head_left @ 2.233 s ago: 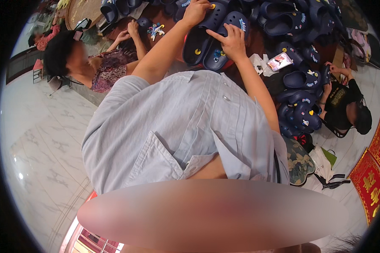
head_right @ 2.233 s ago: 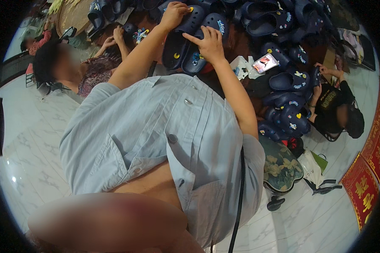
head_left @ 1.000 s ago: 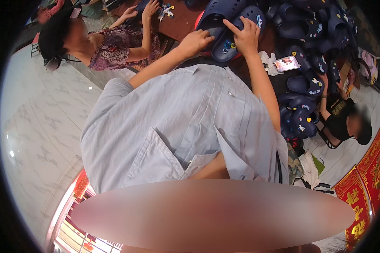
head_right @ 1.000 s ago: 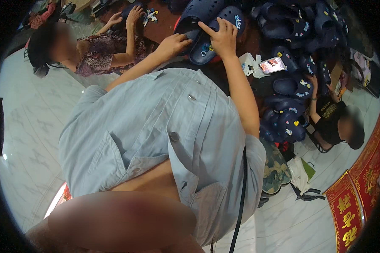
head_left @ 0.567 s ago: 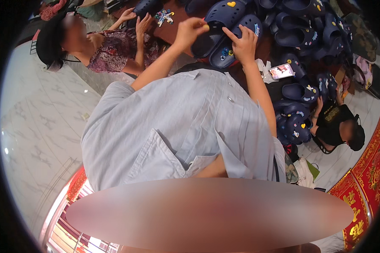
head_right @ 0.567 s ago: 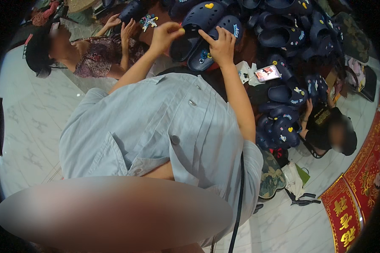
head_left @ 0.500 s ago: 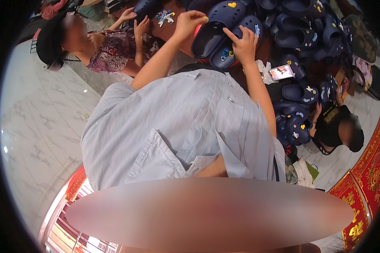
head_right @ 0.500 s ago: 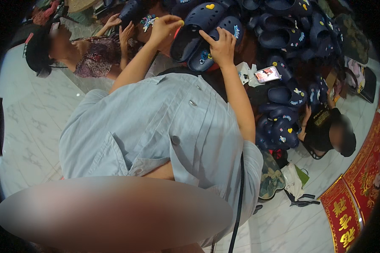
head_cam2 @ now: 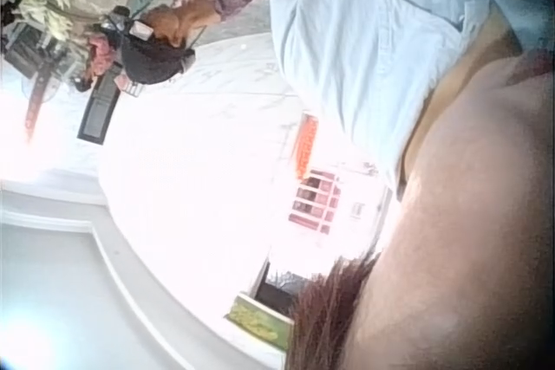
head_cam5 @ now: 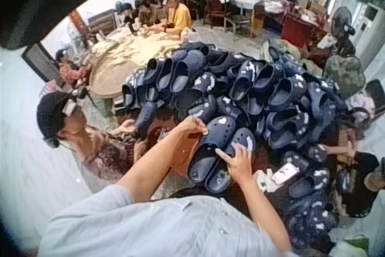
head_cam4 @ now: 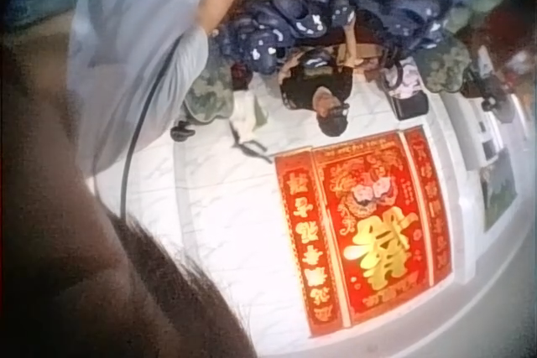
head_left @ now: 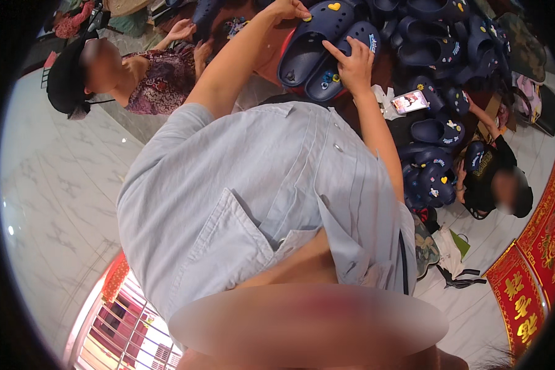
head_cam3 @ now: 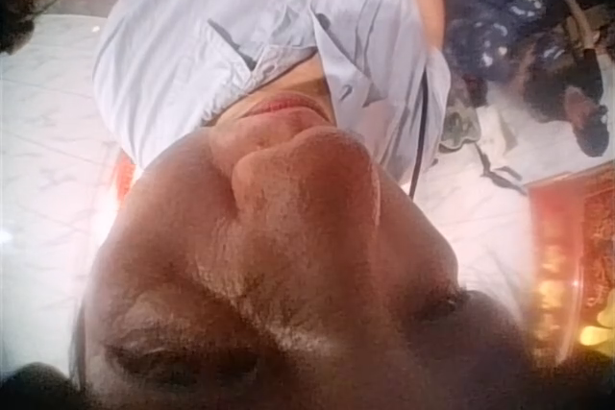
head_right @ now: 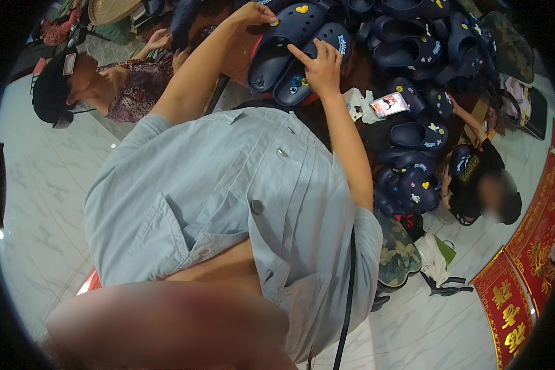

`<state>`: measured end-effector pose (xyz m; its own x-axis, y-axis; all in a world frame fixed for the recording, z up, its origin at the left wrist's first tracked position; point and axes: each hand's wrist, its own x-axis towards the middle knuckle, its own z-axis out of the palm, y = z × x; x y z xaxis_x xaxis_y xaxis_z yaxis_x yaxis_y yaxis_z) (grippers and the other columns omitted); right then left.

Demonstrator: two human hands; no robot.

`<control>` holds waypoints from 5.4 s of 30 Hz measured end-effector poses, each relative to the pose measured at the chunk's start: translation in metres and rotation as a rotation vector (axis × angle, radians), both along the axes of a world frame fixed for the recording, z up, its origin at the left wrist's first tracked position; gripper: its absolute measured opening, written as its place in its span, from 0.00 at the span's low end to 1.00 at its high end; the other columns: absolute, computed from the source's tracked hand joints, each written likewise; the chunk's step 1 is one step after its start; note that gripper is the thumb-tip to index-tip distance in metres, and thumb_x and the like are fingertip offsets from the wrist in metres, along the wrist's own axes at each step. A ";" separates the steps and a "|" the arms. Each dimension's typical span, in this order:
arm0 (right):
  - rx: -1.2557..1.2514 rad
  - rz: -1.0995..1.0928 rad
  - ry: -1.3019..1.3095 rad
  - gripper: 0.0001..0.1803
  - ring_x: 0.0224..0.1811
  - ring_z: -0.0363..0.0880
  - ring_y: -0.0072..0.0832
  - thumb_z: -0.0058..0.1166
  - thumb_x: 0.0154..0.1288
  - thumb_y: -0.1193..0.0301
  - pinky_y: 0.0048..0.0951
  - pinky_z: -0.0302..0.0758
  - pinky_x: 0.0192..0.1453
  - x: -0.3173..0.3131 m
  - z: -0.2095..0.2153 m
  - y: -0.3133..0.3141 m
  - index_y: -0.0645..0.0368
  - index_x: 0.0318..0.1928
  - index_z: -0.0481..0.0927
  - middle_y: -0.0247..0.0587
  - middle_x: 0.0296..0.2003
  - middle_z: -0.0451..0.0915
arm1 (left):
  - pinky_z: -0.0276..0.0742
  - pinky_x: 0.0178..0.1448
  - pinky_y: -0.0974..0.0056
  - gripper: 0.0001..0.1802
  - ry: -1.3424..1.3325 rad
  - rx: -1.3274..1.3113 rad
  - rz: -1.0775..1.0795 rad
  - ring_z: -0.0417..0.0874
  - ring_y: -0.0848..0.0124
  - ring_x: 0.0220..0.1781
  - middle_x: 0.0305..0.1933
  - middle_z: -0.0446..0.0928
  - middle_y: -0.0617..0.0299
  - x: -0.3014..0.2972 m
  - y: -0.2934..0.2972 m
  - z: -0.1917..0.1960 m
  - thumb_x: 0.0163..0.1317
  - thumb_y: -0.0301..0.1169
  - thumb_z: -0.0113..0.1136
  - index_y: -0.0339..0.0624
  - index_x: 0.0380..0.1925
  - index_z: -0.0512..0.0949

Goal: Attaching charms and labels to rubber shoes.

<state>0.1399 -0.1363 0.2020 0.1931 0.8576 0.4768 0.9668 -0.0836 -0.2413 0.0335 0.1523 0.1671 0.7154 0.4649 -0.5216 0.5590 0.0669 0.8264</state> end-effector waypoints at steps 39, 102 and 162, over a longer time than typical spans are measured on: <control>0.016 0.029 0.000 0.36 0.58 0.69 0.41 0.53 0.57 0.75 0.45 0.62 0.63 -0.009 0.010 0.003 0.15 0.60 0.75 0.43 0.54 0.74 | 0.70 0.35 0.64 0.12 0.290 -0.063 -0.382 0.74 0.73 0.32 0.29 0.77 0.69 0.001 0.042 -0.003 0.55 0.38 0.74 0.50 0.36 0.81; 0.062 -0.136 1.017 0.12 0.39 0.82 0.29 0.62 0.61 0.73 0.27 0.76 0.46 -0.050 0.076 -0.020 0.62 0.45 0.84 0.41 0.37 0.84 | 0.76 0.52 0.70 0.15 -0.386 0.016 -0.007 0.81 0.77 0.46 0.40 0.80 0.66 -0.090 -0.137 0.103 0.56 0.21 0.70 0.39 0.42 0.76; -0.104 0.148 0.304 0.13 0.50 0.75 0.39 0.55 0.58 0.79 0.38 0.72 0.57 0.065 -0.001 0.068 0.55 0.41 0.87 0.36 0.40 0.82 | 0.72 0.59 0.54 0.26 -0.305 1.291 0.184 0.75 0.54 0.58 0.55 0.75 0.51 -0.042 -0.146 0.013 0.54 0.19 0.54 0.51 0.54 0.78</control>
<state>0.2053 -0.0680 0.2008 0.1829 0.9278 0.3251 0.8554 0.0127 -0.5178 -0.0082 0.0062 0.1802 0.5983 0.6017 0.5292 0.4095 -0.7972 0.4436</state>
